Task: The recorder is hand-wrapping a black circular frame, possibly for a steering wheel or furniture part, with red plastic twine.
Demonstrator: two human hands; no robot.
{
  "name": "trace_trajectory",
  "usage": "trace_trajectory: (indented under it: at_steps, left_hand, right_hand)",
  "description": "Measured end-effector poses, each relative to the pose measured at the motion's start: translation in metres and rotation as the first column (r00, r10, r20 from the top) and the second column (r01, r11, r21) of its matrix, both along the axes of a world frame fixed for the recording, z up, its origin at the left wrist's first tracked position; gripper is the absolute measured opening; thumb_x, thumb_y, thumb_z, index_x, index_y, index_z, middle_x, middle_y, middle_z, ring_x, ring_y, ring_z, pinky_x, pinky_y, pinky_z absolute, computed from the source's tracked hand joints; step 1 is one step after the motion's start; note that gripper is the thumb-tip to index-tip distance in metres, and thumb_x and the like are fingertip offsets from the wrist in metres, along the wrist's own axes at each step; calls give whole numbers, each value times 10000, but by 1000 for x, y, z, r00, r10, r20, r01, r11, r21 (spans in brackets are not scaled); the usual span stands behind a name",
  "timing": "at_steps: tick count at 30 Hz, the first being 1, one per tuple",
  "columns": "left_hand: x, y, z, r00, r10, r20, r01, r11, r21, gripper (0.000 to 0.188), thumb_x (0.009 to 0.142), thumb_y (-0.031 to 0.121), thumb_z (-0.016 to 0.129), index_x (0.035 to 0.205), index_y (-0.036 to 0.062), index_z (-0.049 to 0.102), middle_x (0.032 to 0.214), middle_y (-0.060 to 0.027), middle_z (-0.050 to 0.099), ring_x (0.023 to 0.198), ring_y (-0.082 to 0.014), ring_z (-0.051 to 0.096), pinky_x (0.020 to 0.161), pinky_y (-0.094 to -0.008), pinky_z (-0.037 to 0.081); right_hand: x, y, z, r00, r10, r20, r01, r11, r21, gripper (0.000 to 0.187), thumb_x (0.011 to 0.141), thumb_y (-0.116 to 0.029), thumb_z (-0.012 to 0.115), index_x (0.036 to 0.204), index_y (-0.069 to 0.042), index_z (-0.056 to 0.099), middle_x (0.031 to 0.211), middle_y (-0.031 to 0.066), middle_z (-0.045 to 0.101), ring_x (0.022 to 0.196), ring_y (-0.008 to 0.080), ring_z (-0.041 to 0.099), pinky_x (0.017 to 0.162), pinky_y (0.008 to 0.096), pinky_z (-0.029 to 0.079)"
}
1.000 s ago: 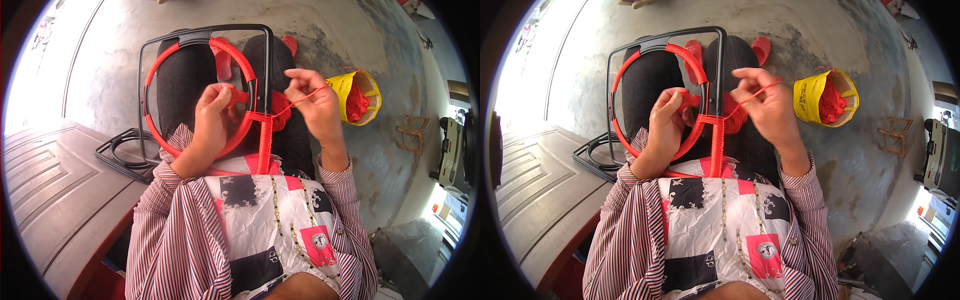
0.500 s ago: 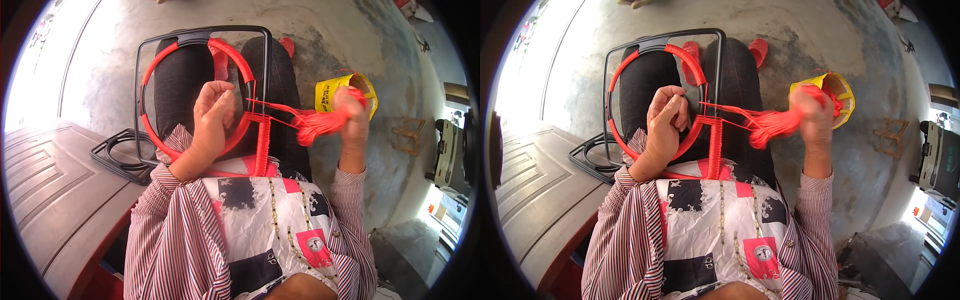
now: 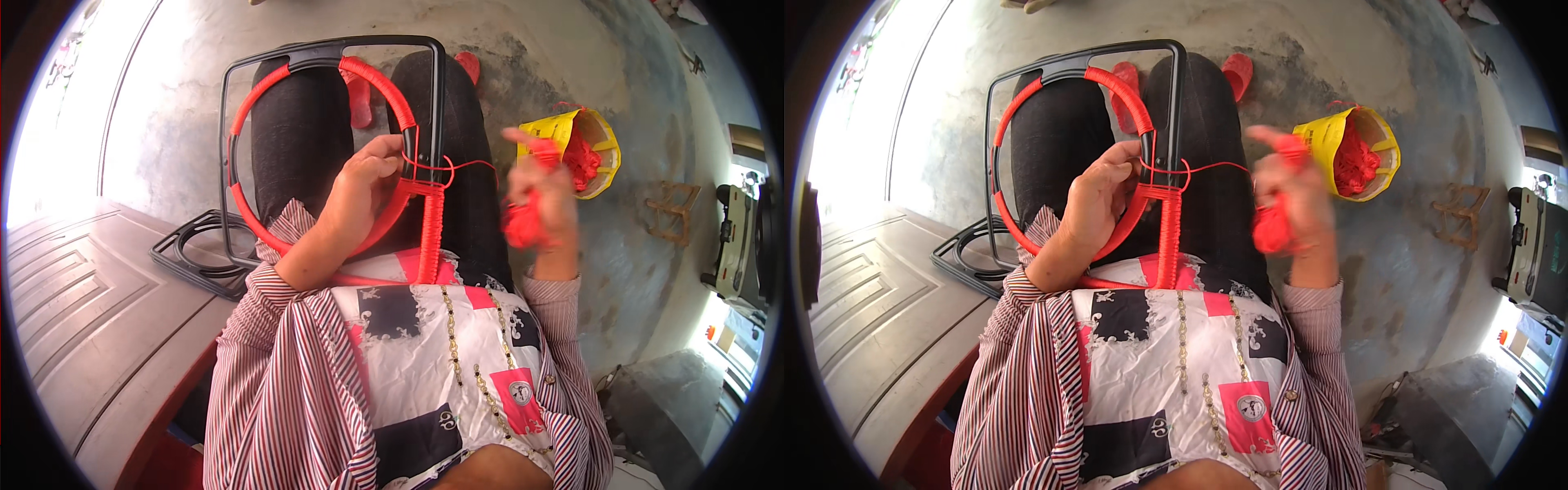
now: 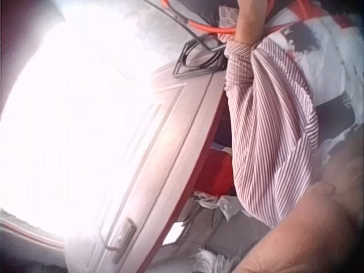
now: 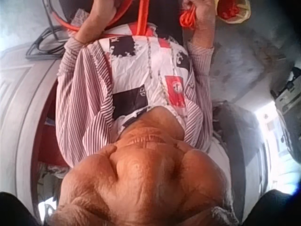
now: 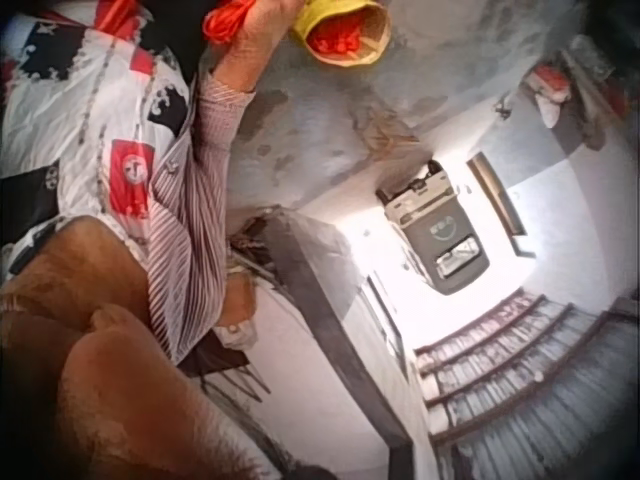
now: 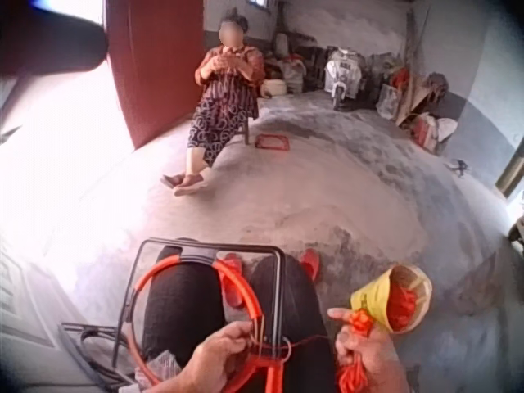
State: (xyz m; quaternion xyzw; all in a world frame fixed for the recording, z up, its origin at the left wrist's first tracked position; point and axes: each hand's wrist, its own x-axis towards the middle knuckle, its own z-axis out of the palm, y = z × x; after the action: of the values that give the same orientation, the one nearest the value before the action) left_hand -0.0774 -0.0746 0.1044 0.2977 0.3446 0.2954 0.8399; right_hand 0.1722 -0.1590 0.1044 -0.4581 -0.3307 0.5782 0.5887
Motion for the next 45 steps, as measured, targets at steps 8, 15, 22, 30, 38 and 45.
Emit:
trace_trajectory:
  at_steps: [8,15,22,30,38,45]
  left_hand:
    - [-1,1,-3,996,-93,-4,92,992,-81,192,834,52,386,947,-6,529,874,-169,655,642,-225,634,586,-317,525]
    - [-6,-3,-6,990,-122,-73,113,987,-116,48,792,20,441,796,35,487,764,-162,624,568,-234,598,480,-321,494]
    - [0,-3,-3,998,-51,-26,46,982,-182,63,760,12,449,799,40,490,723,-125,577,579,-225,582,465,-328,487]
    - [-1,-2,-5,992,-115,-60,104,982,-160,182,734,65,411,877,32,518,776,-111,611,592,-186,590,484,-265,518]
    - [3,5,2,988,-138,-63,122,971,-205,168,717,53,439,873,27,495,781,-103,570,634,-205,566,528,-315,484]
    - [6,-11,1,971,236,-36,-219,942,256,400,826,112,475,1215,21,471,1108,-70,540,945,-126,538,806,-250,437]
  right_hand:
    - [-10,-10,3,927,108,360,-28,975,-219,243,851,-189,727,737,-67,550,615,-23,527,533,53,468,496,224,369]
    - [-22,-20,0,955,9,296,68,966,-250,231,861,-147,698,703,-72,548,577,-24,513,515,47,468,483,221,356]
    - [-23,-43,-9,965,32,261,44,959,-280,224,844,-112,700,687,-77,543,584,-31,516,511,43,465,479,223,354]
    - [-19,-59,-11,803,165,573,-123,986,-112,244,836,-121,721,693,-62,532,597,-31,524,528,57,473,490,253,370]
    - [32,-18,-57,582,-213,785,249,965,77,220,847,-139,660,992,-20,544,792,67,635,664,161,610,612,301,479]
    - [-57,49,33,215,-310,926,-414,830,374,292,717,-93,685,1002,-109,621,986,50,617,933,250,628,727,354,526]
